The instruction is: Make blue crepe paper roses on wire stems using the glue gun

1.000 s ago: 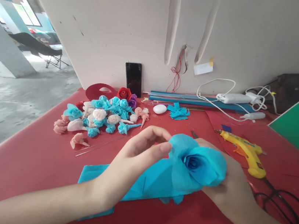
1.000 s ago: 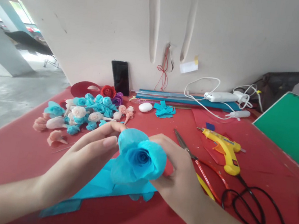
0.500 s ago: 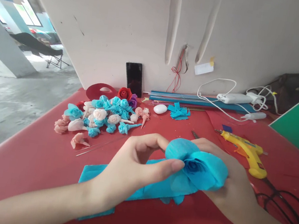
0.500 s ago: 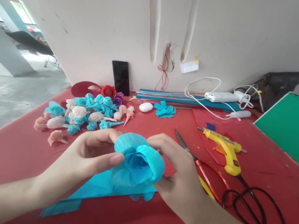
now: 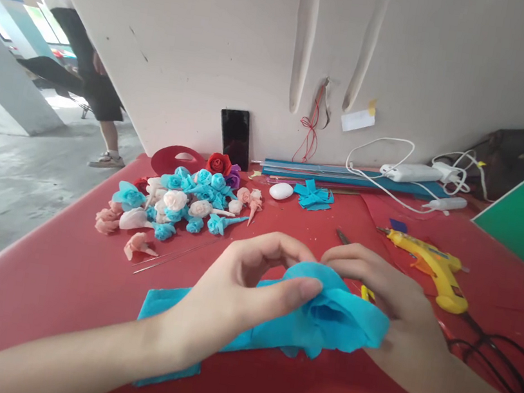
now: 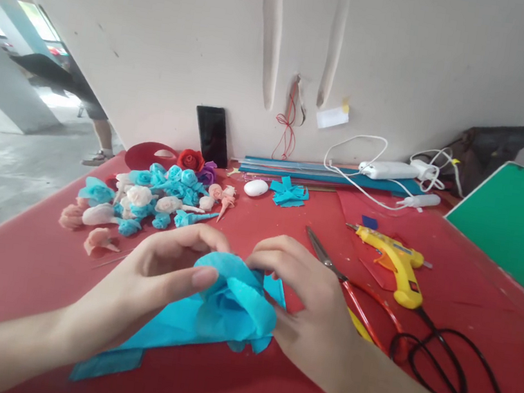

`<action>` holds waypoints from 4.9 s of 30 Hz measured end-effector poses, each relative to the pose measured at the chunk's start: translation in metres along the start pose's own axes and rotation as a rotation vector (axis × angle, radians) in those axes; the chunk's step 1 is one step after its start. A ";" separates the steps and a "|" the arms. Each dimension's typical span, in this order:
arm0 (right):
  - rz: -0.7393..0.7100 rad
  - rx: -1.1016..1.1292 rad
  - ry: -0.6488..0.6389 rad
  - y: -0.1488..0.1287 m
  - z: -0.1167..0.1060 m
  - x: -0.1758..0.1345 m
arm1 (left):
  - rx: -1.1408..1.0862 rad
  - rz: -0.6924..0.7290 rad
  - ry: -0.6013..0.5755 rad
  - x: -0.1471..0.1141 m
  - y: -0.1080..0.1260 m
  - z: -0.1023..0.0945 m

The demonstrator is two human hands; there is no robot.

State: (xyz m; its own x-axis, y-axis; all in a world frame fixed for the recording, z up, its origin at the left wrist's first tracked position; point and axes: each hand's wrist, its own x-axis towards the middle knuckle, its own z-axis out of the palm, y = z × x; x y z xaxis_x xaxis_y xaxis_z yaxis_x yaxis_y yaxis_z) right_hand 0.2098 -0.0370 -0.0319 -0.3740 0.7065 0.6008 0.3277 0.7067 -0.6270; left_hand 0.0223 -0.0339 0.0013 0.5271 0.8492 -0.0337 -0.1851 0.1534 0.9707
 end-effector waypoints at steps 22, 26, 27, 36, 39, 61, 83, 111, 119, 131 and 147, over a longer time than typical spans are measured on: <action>0.171 0.194 -0.114 0.004 0.003 0.002 | -0.064 -0.008 -0.008 0.000 -0.003 -0.003; 0.200 0.204 -0.103 0.004 0.001 0.004 | -0.054 -0.023 0.080 0.003 -0.002 -0.003; 0.200 0.196 -0.099 0.004 0.001 0.005 | -0.033 -0.023 0.102 0.004 -0.002 -0.003; 0.210 0.195 -0.120 0.007 0.002 0.003 | 0.315 0.212 0.160 0.006 -0.003 -0.008; 0.249 0.203 -0.159 0.008 0.003 0.002 | 0.521 0.321 0.116 0.006 0.002 -0.011; 0.260 0.203 -0.188 -0.003 -0.002 0.002 | 0.491 0.445 -0.003 0.010 -0.004 -0.023; 0.708 0.364 -0.093 -0.012 0.006 0.002 | 1.175 1.004 0.139 0.004 0.003 -0.015; 0.923 0.745 -0.302 -0.037 0.014 0.001 | 1.239 0.968 0.122 -0.001 0.008 -0.006; 0.776 0.783 -0.292 -0.031 0.015 -0.006 | 1.191 0.942 0.124 -0.002 0.008 -0.010; 0.600 0.461 -0.160 -0.030 0.018 -0.006 | 1.252 0.888 0.106 -0.001 0.002 -0.008; 0.498 0.225 -0.184 -0.025 0.016 -0.010 | 1.274 0.991 0.093 -0.007 0.007 -0.006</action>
State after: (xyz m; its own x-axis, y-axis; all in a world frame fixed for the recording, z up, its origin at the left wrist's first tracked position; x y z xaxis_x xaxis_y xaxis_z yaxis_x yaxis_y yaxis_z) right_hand 0.1918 -0.0626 -0.0302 -0.3733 0.9196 0.1226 0.3175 0.2508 -0.9145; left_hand 0.0119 -0.0360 0.0073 0.5677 0.3877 0.7263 0.3935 -0.9027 0.1742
